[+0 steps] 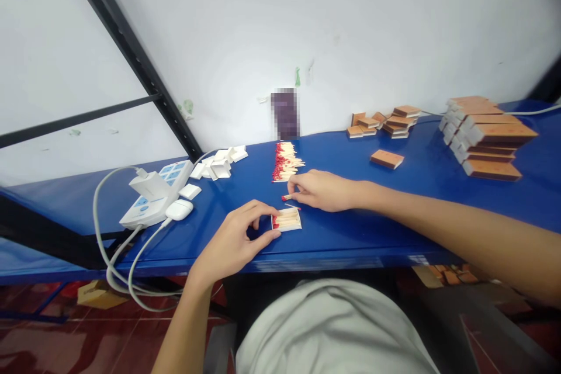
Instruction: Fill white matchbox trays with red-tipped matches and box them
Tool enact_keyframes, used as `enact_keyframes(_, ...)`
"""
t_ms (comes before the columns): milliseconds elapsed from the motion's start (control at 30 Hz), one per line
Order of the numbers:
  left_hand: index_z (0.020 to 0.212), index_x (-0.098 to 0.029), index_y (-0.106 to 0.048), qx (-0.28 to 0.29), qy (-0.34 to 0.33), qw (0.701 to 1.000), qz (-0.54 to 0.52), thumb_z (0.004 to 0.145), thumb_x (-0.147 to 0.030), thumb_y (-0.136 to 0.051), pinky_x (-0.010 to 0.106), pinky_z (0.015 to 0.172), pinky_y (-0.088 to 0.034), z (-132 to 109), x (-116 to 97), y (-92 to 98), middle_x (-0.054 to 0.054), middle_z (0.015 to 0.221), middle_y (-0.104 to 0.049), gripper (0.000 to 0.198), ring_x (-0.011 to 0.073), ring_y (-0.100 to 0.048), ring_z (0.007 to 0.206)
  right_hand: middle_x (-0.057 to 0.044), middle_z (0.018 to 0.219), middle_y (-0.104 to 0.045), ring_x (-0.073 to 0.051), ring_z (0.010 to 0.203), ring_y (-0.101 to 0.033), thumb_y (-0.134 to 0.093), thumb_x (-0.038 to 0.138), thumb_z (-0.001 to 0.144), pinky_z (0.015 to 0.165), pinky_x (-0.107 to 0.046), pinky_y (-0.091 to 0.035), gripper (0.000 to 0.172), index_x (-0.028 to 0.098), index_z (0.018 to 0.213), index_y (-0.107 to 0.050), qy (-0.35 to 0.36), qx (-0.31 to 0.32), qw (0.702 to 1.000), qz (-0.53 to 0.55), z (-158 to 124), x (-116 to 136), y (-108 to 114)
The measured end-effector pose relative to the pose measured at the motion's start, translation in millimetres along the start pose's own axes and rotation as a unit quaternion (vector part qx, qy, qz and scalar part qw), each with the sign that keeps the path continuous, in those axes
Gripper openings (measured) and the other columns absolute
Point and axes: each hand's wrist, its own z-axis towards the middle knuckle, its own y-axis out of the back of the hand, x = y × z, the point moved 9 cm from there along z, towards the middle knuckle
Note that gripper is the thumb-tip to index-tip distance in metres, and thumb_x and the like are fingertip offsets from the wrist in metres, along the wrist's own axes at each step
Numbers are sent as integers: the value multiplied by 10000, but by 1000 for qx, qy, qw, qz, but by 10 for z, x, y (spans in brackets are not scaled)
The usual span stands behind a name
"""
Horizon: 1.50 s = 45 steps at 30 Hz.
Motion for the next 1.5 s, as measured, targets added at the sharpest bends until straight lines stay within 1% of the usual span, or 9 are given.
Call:
enact_keyframes(300, 1097, -245, -651, -6, 2, 1000, 1, 938, -328, -634, 274, 688, -442, -1, 5, 5, 10, 969, -634, 180, 143, -507, 731, -70, 891, -690, -189, 729, -600, -415, 351, 996, 636, -274, -359, 225, 204, 964, -582, 26, -18, 997, -64, -1, 33, -28)
enact_keyframes(600, 1137, -258, -645, -4, -2, 1000, 7, 935, -330, -646, 273, 711, -439, -9, 4, 3, 1, 958, -630, 215, 144, -513, 745, -101, 1063, -649, -177, 776, -591, -424, 323, 998, 667, -280, -387, 203, 184, 961, -567, 40, -24, 997, -62, -13, 25, -22)
enact_keyframes(667, 1214, -286, -610, -8, 9, 1000, 6, 929, -322, -658, 267, 723, -440, -16, 32, 1, -12, 972, -627, 291, 139, -511, 752, -104, 1063, -637, -176, 786, -585, -413, 317, 1003, 673, -280, -386, 203, 181, 968, -560, 40, -35, 997, -57, -13, 31, 1)
enact_keyframes(767, 1347, -327, -491, -10, 32, 999, -10, 916, -301, -678, 271, 767, -448, -28, 89, -10, -23, 1039, -625, 470, 135, -507, 764, -86, 1003, -632, -169, 777, -561, -411, 317, 1004, 678, -282, -381, 201, 178, 960, -551, 51, -48, 997, -28, -21, 74, 51)
enact_keyframes(833, 1364, -329, -436, -12, 45, 999, -24, 911, -291, -681, 276, 783, -451, -36, 121, -16, -25, 1056, -619, 516, 132, -505, 764, -72, 957, -627, -163, 758, -541, -414, 325, 1002, 674, -282, -377, 204, 179, 946, -546, 73, -55, 996, 2, -41, 140, 93)
enact_keyframes(933, 1329, -311, -416, -25, 57, 997, -35, 901, -287, -688, 274, 767, -454, -44, 150, 0, -23, 1049, -607, 508, 126, -504, 749, -64, 936, -617, -157, 740, -521, -422, 336, 996, 670, -283, -373, 204, 179, 945, -542, 114, -55, 991, 40, -90, 273, 126)
enact_keyframes(1067, 1308, -301, -408, -39, 50, 997, -41, 887, -263, -694, 264, 741, -462, -45, 147, 16, -23, 1041, -586, 511, 116, -504, 731, -60, 938, -616, -155, 730, -523, -440, 326, 988, 660, -282, -369, 180, 183, 976, -548, 146, -34, 987, 51, -161, 431, 65)
enact_keyframes(1300, 1246, -296, -458, -35, 33, 999, -21, 877, -242, -706, 243, 728, -449, -39, 93, 21, -46, 986, -568, 448, 109, -507, 740, -64, 955, -616, -145, 666, -527, -447, 317, 994, 619, -284, -351, 186, 173, 1014, -563, 146, -27, 989, -6, -184, 532, -44)
enact_keyframes(1500, 1228, -289, -502, -27, 17, 999, 5, 887, -252, -703, 241, 723, -425, -28, 30, 20, -53, 951, -587, 398, 110, -512, 741, -67, 988, -639, -150, 702, -547, -463, 299, 981, 632, -281, -361, 185, 169, 1012, -590, 140, -22, 990, -10, -168, 532, -62)
